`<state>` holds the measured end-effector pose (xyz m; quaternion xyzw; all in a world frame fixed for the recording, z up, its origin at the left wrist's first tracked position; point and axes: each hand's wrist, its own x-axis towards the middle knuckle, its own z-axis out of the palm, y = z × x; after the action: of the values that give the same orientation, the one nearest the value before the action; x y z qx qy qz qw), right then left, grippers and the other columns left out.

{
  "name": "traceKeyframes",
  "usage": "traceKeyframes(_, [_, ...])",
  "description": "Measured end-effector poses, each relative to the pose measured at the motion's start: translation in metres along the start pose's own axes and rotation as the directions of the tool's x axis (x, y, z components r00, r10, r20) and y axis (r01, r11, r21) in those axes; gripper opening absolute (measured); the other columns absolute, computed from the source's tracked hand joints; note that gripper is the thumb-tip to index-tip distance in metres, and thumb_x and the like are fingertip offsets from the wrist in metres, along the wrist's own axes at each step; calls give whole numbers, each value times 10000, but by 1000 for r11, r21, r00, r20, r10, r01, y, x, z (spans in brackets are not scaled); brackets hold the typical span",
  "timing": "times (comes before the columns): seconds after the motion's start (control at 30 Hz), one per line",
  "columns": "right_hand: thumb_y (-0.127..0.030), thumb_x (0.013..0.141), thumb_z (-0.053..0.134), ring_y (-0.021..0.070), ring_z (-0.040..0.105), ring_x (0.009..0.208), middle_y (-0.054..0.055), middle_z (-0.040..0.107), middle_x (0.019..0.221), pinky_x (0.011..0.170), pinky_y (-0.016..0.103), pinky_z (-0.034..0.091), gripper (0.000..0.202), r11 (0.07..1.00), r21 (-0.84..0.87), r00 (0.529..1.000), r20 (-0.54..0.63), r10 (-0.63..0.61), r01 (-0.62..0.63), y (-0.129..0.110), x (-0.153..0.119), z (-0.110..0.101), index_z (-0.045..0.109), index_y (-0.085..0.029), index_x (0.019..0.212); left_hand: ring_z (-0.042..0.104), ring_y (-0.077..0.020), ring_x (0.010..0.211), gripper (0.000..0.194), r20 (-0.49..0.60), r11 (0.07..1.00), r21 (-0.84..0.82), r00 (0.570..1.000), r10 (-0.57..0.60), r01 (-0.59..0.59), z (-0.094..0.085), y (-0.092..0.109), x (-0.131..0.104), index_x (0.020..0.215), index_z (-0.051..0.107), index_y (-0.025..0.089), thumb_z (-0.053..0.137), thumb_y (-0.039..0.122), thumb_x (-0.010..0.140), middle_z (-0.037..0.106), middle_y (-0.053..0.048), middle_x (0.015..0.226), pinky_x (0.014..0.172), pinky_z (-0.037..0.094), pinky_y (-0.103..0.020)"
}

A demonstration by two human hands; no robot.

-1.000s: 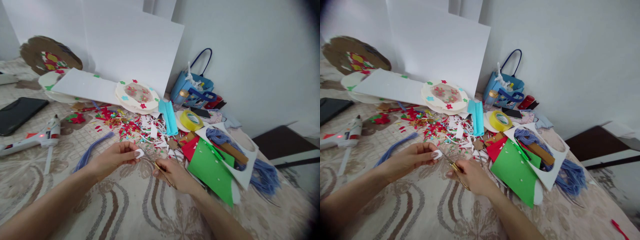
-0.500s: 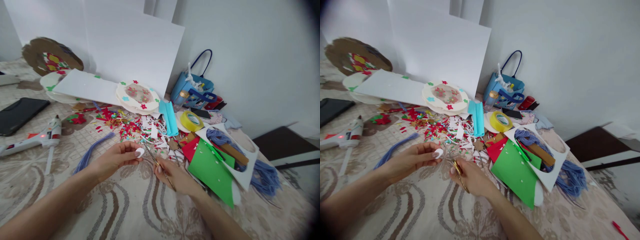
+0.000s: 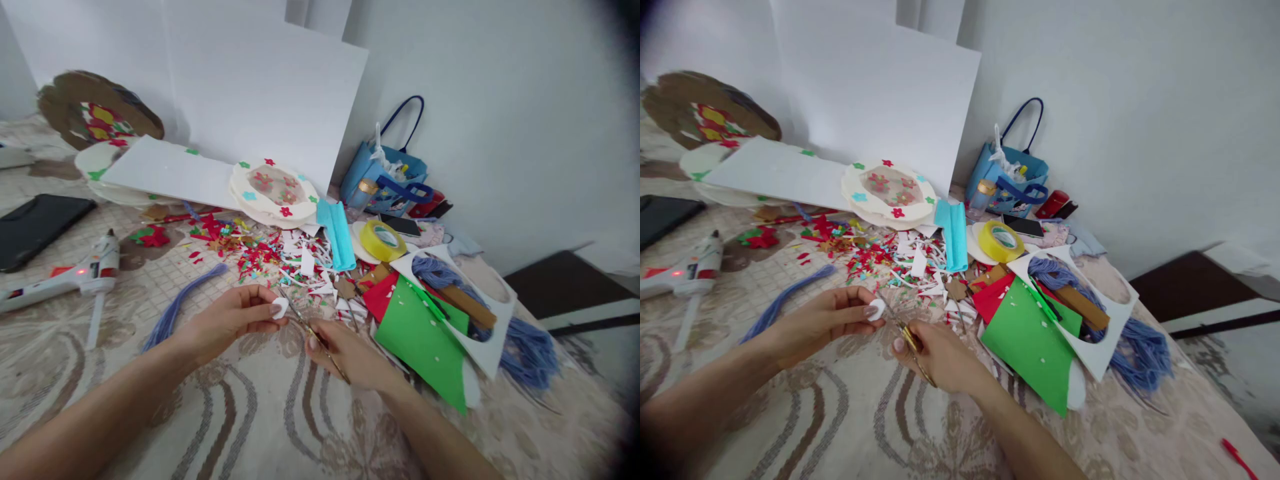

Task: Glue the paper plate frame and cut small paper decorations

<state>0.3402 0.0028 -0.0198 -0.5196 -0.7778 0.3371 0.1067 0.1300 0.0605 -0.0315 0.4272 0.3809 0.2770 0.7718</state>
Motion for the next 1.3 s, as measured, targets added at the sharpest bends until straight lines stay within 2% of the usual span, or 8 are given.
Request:
traceKeyframes(0.33, [-502, 924, 346, 104, 359, 553, -33, 396, 601, 516, 235, 245, 395, 999, 24, 1000, 0, -27, 27, 1, 0, 0, 366, -191, 682, 633, -114, 741, 170, 22, 1000, 12, 1000, 17, -17, -1, 1, -1, 786, 584, 154, 711, 259, 742, 693, -26, 783, 703, 499, -223])
traceKeyframes(0.53, [-611, 890, 320, 109, 364, 513, -32, 394, 540, 484, 234, 222, 486, 993, 113, 1000, 11, 14, -15, -5, 0, -2, 391, -193, 651, 641, -116, 751, 166, 19, 1000, 6, 1000, 18, -18, -2, 2, -1, 800, 593, 156, 712, 257, 744, 696, -28, 801, 708, 502, -221])
traceKeyframes(0.7, [-664, 840, 380, 106, 365, 499, -32, 394, 509, 472, 225, 216, 529, 986, 155, 998, -24, 63, -59, -6, 2, -3, 415, -188, 611, 644, -126, 770, 165, 15, 1000, 1, 1000, 22, -22, -4, 2, -1, 806, 593, 162, 713, 258, 744, 693, -30, 807, 716, 499, -229])
traceKeyframes(0.87, [-662, 836, 391, 99, 343, 472, -39, 365, 484, 453, 224, 206, 535, 975, 214, 995, -64, 77, -62, 3, 3, 0, 388, -192, 580, 623, -132, 778, 180, 17, 1000, 9, 1000, 24, -24, -5, 1, 0, 795, 595, 163, 722, 273, 731, 676, -32, 825, 730, 485, -249])
traceKeyframes(1.0, [-603, 890, 328, 100, 354, 476, -41, 398, 527, 461, 228, 248, 470, 971, 234, 997, -61, 56, -41, 8, 3, 1, 384, -198, 659, 550, -94, 716, 205, -15, 997, 43, 998, 62, -61, -4, 0, 1, 849, 626, 175, 725, 305, 725, 628, -8, 833, 655, 440, -204])
traceKeyframes(1.1, [-531, 922, 320, 114, 395, 558, -21, 444, 634, 530, 241, 310, 395, 983, 185, 999, -50, -2, 11, 5, 1, 0, 393, -195, 727, 507, -84, 711, 252, -31, 995, 61, 997, 77, -75, -3, -1, 0, 930, 647, 192, 725, 312, 723, 601, -3, 870, 618, 406, -185])
traceKeyframes(1.3, [-518, 935, 281, 118, 373, 588, -24, 393, 645, 559, 250, 309, 403, 994, 104, 1000, -3, -17, 17, 1, -1, 0, 365, -195, 709, 511, -87, 716, 196, -43, 999, 17, 998, 38, -37, 0, -1, -1, 829, 646, 175, 735, 306, 713, 587, 5, 824, 686, 424, -207])
